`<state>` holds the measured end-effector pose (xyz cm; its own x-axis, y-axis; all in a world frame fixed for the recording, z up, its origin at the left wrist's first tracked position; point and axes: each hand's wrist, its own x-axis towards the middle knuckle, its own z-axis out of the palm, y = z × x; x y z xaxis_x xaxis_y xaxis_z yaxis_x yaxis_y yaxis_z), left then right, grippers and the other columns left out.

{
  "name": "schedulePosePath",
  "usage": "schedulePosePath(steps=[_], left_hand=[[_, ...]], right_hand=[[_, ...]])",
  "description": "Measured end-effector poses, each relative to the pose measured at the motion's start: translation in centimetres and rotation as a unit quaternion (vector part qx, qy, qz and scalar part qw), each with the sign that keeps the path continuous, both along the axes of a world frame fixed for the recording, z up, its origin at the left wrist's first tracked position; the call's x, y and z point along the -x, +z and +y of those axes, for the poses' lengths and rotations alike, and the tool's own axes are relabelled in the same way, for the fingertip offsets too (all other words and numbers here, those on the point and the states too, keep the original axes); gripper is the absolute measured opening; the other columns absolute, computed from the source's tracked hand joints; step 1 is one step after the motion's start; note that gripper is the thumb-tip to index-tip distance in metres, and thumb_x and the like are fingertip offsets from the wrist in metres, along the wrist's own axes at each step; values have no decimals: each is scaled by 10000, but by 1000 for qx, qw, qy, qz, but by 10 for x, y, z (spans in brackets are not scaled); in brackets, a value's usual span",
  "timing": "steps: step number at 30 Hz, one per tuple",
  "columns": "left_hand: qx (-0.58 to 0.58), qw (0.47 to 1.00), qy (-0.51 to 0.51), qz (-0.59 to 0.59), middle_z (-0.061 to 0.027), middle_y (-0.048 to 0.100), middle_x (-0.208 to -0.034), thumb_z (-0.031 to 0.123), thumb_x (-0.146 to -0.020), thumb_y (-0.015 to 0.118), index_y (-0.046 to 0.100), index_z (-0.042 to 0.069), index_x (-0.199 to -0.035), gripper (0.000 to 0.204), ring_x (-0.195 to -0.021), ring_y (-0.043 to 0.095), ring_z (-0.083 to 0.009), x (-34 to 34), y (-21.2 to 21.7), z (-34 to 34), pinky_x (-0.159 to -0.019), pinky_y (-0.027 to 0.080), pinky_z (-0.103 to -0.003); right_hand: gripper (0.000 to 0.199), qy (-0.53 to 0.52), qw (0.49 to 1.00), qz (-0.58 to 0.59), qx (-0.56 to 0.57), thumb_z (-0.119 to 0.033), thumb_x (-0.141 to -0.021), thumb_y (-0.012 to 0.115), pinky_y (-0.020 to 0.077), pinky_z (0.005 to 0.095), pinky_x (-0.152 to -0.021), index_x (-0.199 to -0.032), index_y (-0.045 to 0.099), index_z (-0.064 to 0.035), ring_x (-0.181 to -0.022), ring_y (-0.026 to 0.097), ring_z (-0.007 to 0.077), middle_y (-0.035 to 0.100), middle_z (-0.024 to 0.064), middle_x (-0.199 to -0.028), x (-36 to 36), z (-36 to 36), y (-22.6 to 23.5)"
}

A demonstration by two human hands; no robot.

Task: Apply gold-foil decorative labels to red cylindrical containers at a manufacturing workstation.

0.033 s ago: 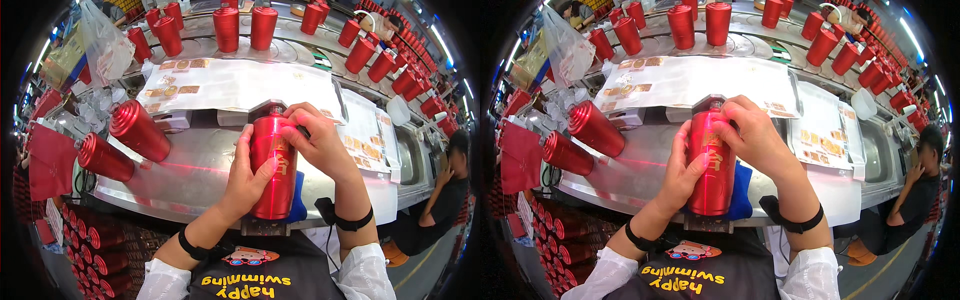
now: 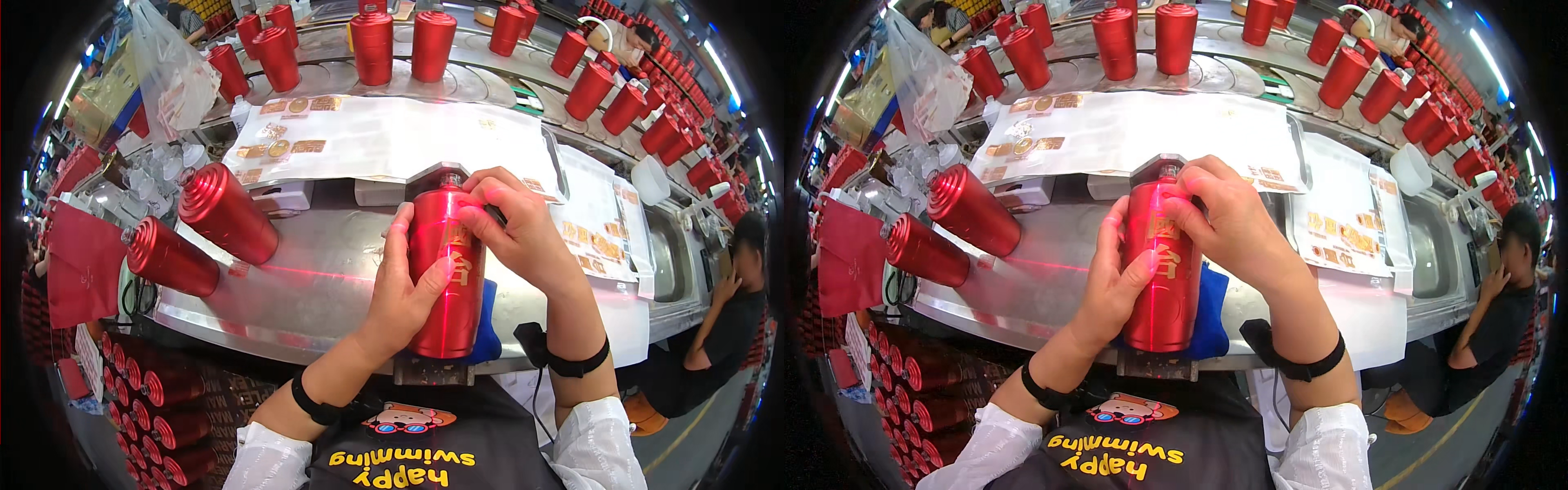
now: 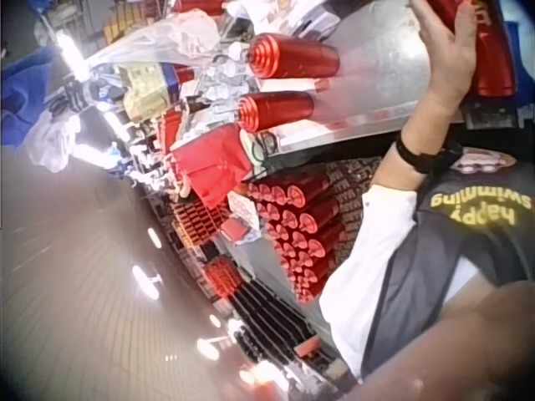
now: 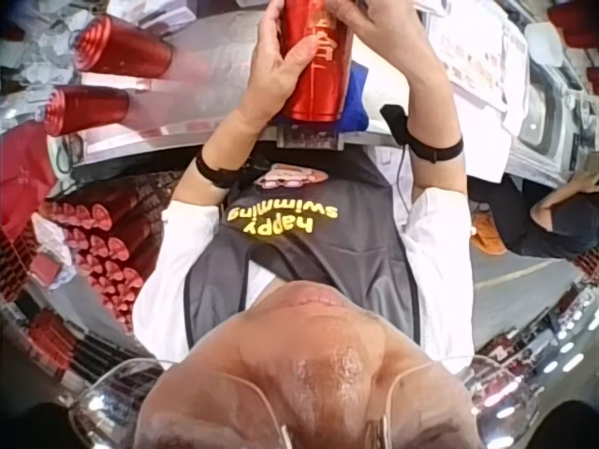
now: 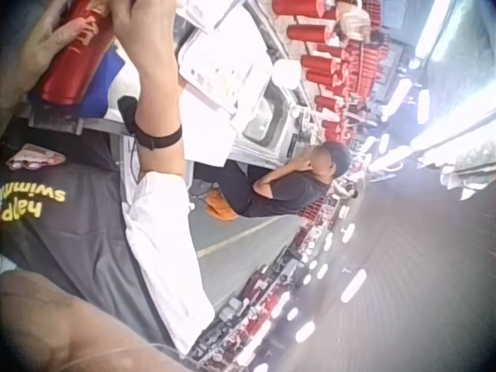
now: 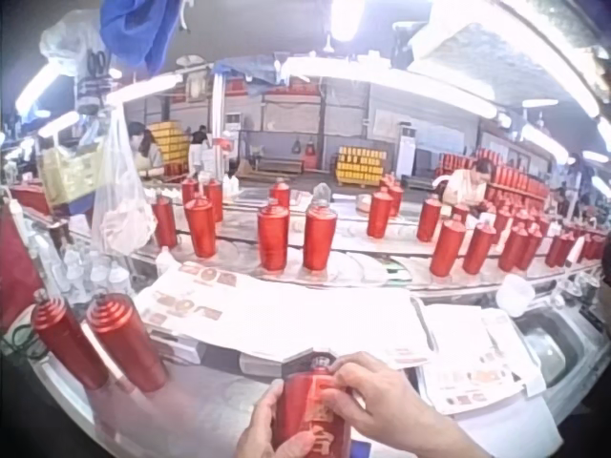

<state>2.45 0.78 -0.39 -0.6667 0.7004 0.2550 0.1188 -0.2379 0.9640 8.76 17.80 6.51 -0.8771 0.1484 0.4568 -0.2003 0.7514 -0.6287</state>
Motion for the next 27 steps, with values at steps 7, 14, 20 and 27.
schedulePosePath(steps=[7, 14, 20, 27], left_hand=[[-7, 1000, -3, -10, -242, 354, -1395, 244, -915, 574, 168, -84, -1429, 732, -1288, 390, -292, -2, 3, 0, -1073, 313, -375], [-4, 1000, 5, -1, -239, 386, -1361, 227, -910, 586, 181, -71, -1416, 714, -1251, 431, -276, 2, 0, 2, -1042, 356, -365], [-9, 1000, -2, -30, -234, 412, -1334, 220, -907, 592, 178, -60, -1418, 715, -1220, 458, -270, -1, 6, 2, -1028, 372, -367], [-18, 999, -8, -34, -217, 443, -1305, 229, -911, 584, 186, -45, -1418, 700, -1194, 475, -247, -3, 7, 5, -1018, 381, -361]], right_hand=[[156, 5, 1000, 9, -10, -76, -817, 666, 484, 369, -715, -862, 566, 34, -827, 580, 326, 574, 165, -954, 1, 0, 0], [156, 7, 1000, 11, 0, -75, -817, 666, 483, 369, -726, -870, 567, 33, -846, 581, 329, 574, 166, -957, 1, 0, -2], [150, 8, 1000, 16, 0, -82, -824, 659, 482, 371, -731, -875, 570, 27, -851, 576, 332, 572, 166, -950, 2, -1, -3], [122, -19, 999, 44, 0, -81, -830, 644, 473, 386, -757, -877, 581, 13, -865, 571, 344, 571, 169, -950, -1, 0, -1]])
